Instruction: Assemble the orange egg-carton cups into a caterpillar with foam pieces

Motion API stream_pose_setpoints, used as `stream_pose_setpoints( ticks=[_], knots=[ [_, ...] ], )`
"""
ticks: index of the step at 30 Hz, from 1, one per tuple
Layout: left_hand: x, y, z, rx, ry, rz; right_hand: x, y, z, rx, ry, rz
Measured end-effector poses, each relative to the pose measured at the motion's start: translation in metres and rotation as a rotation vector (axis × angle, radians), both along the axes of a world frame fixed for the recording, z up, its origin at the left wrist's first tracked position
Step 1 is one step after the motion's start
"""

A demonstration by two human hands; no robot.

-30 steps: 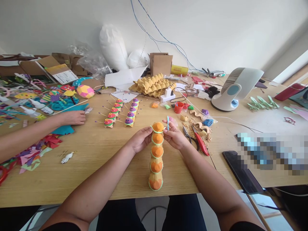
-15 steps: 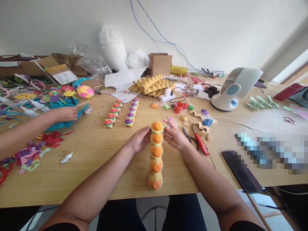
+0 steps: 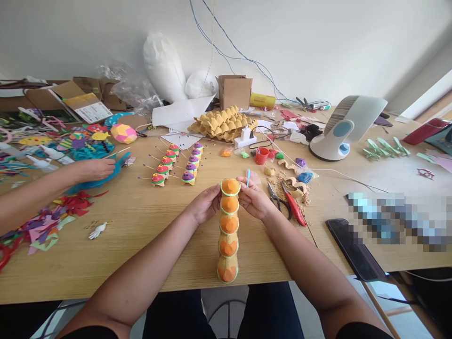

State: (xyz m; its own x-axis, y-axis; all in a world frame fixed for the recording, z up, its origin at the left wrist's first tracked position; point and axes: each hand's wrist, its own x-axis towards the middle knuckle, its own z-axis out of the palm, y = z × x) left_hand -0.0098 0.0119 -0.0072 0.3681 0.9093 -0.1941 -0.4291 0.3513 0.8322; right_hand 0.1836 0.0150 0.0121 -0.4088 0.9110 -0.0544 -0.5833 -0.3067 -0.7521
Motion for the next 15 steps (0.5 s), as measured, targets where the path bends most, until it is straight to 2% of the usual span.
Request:
stream_pose_setpoints(
  ticks=[10, 15],
  knots=[
    [-0.0013, 0.0013, -0.0047, -0.007, -0.013, -0.002, -0.0021, -0.0002, -0.0008, -0.024, -0.019, -0.018],
    [0.0005, -0.0008, 0.0016, -0.05, -0.101, -0.008, -0.0021, -0.0017, 0.0011, -0.022, 0.025, -0.016]
  ],
)
